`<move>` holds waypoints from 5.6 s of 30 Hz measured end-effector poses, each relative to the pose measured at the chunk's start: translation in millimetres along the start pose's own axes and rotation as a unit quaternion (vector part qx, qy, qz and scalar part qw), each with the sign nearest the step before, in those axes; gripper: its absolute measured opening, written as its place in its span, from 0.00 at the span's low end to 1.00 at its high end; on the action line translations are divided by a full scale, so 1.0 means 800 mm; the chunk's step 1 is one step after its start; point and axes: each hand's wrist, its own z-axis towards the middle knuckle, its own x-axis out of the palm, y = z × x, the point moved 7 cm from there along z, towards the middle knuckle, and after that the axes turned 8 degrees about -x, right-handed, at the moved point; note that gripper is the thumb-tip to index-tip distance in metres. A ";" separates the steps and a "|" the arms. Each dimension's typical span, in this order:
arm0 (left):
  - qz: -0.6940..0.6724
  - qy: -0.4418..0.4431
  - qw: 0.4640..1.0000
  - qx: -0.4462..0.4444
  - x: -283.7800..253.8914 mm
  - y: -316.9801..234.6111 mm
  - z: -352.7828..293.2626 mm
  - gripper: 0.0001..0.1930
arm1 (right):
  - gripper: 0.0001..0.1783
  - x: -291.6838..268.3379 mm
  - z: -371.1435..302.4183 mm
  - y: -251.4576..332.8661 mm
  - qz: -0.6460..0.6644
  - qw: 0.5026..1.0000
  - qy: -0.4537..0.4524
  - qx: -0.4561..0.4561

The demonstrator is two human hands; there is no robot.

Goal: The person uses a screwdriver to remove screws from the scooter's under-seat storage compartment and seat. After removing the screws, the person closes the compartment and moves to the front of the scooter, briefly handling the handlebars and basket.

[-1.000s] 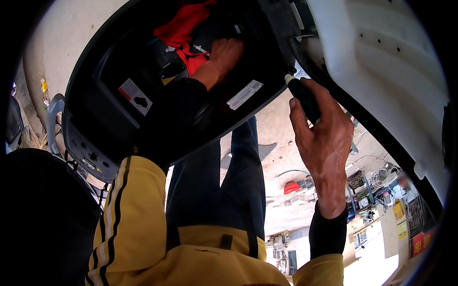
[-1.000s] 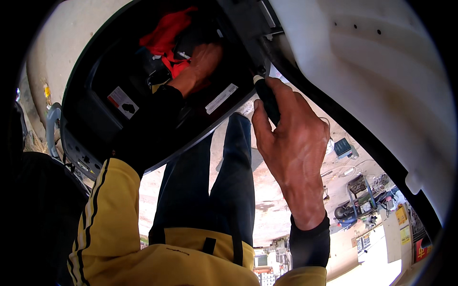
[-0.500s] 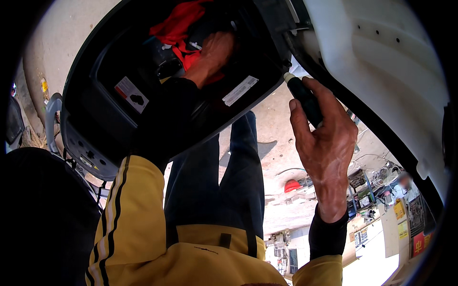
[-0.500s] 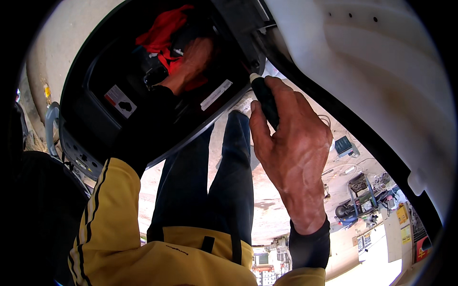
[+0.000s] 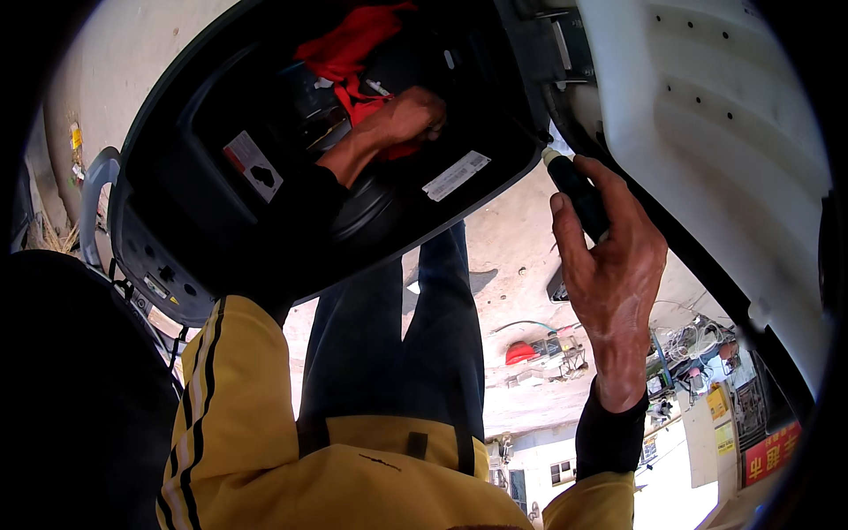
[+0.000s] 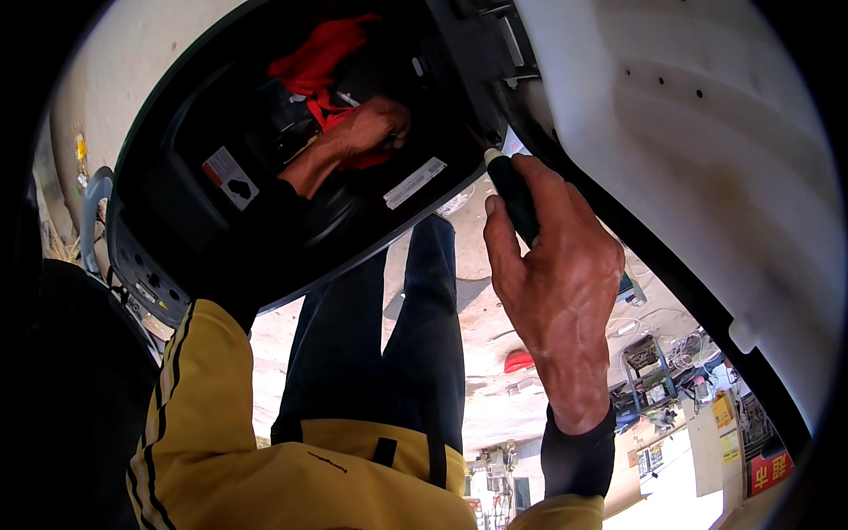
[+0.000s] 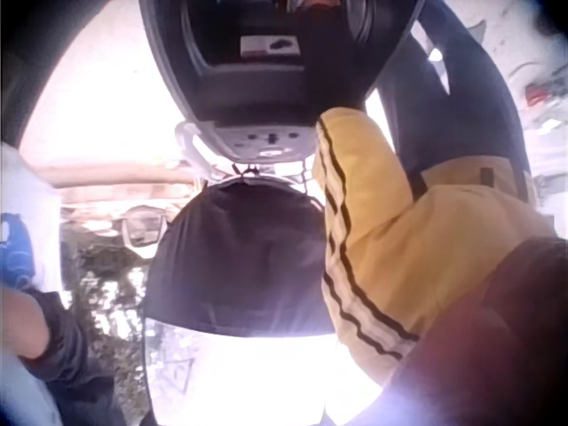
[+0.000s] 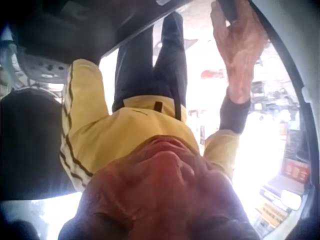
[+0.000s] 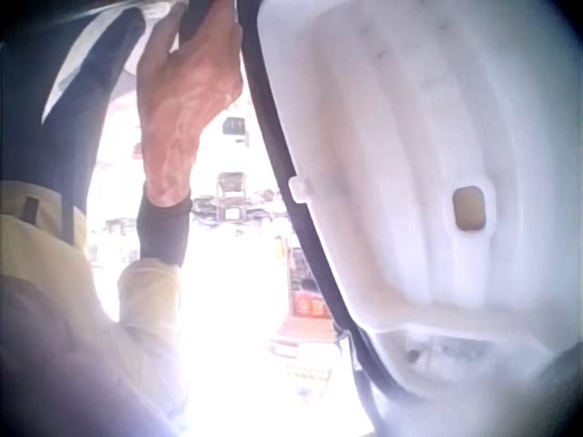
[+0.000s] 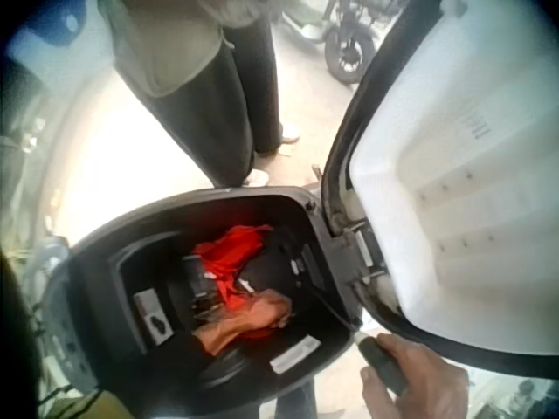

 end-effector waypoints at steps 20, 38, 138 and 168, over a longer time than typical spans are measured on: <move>0.457 -0.136 0.877 -0.062 0.009 -0.022 -0.033 0.16 | 0.18 0.055 0.106 0.080 -0.063 0.995 0.018 -0.074; 0.047 -0.358 0.930 -0.077 -0.146 -0.050 -0.059 0.11 | 0.17 0.078 0.113 0.073 -0.069 0.997 -0.021 -0.024; -0.648 -0.161 0.742 -0.063 -0.102 0.015 0.006 0.06 | 0.19 0.111 0.190 0.141 -0.117 0.982 0.075 -0.126; -0.678 -0.150 0.716 -0.062 -0.104 0.025 0.009 0.05 | 0.18 0.120 0.197 0.152 -0.125 0.983 0.081 -0.108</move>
